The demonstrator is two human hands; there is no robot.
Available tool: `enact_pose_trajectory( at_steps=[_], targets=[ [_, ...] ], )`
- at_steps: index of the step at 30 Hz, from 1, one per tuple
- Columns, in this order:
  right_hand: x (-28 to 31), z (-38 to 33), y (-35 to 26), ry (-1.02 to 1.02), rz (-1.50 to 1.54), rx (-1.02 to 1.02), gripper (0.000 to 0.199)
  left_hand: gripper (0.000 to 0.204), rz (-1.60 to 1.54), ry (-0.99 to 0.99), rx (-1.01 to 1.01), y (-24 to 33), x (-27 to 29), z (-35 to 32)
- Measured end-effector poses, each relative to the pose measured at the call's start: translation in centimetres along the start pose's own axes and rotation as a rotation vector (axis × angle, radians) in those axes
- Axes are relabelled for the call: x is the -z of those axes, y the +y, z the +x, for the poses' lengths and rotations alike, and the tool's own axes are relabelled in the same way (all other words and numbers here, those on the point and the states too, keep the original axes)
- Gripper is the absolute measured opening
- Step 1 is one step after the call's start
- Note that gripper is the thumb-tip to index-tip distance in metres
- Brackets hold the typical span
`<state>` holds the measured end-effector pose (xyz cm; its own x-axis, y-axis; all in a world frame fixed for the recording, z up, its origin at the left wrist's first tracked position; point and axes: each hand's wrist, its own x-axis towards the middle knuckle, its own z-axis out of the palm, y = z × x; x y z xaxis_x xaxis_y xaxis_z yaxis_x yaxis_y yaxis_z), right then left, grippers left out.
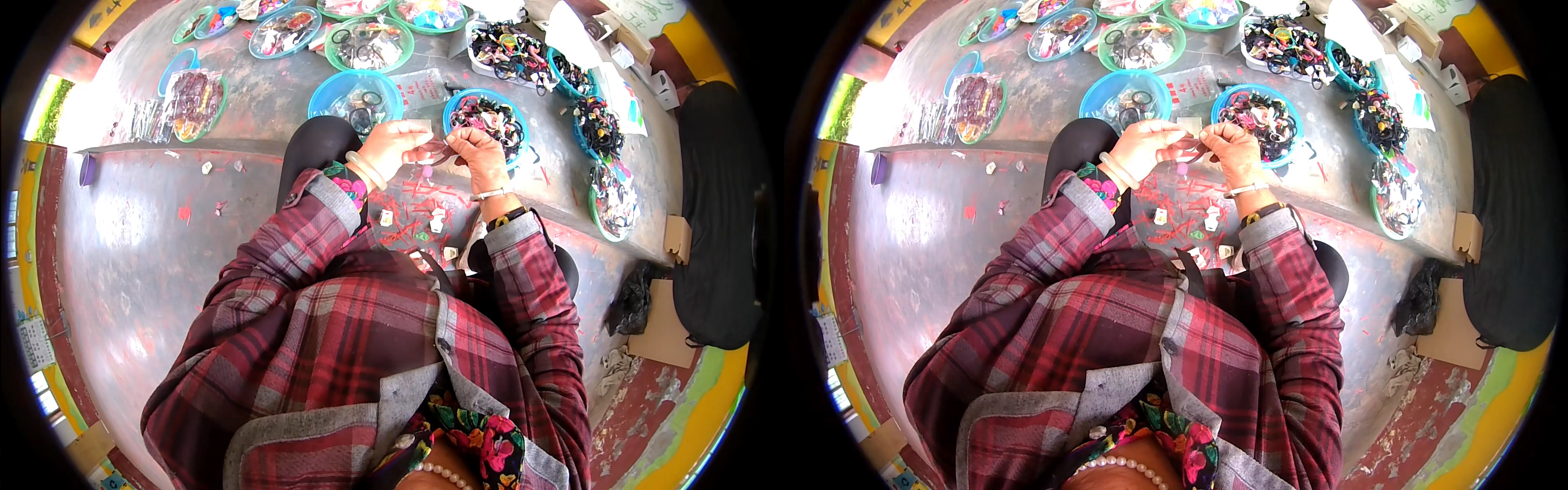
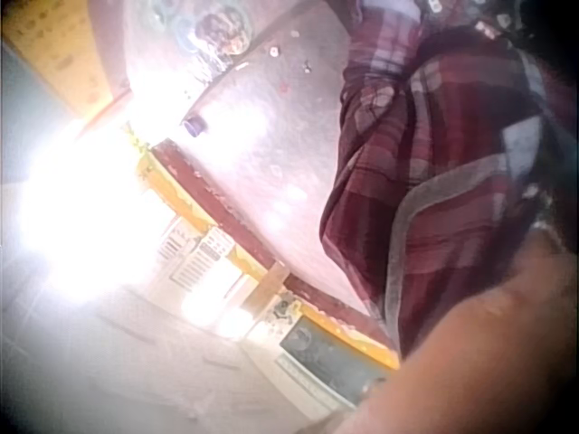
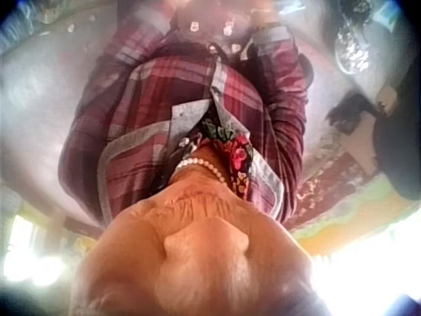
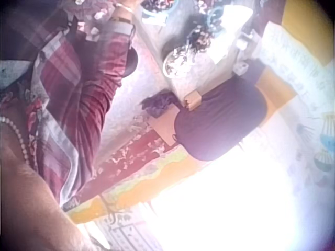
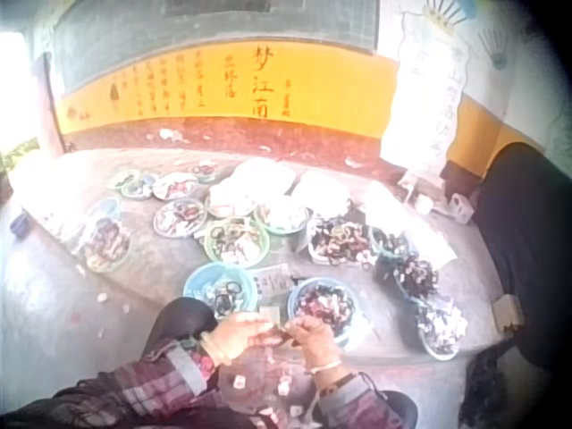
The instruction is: The person sits on the floor and repeatedly picks up small hair accessories from a blue bowl. They place each item into a small clear plastic bag, seal the bag, and set it aside on the floor. The process is repeated for multiple items.
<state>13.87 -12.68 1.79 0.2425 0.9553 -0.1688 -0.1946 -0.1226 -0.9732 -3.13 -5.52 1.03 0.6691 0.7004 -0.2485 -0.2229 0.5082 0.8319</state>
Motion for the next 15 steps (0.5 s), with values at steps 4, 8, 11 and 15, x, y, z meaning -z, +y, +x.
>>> enact_pose_trajectory(
  at_steps=[4,8,11,15],
  targets=[
    [-0.03,-0.02,-0.09,-0.01,-0.06,0.013,0.006,0.018,-0.022,0.003,-0.011,-0.45,0.44,0.41],
    [0.24,0.07,0.29,-0.014,-0.073,0.038,0.01,0.018,-0.081,-0.01,-0.007,-0.6,0.62,0.46],
    [0.34,0.13,0.32,-0.011,-0.062,0.027,0.012,0.02,-0.12,-0.019,-0.002,-0.57,0.69,0.42],
    [0.17,0.05,0.32,0.006,-0.039,0.058,0.015,0.021,-0.173,-0.039,0.005,-0.23,0.53,0.22]
  ],
)
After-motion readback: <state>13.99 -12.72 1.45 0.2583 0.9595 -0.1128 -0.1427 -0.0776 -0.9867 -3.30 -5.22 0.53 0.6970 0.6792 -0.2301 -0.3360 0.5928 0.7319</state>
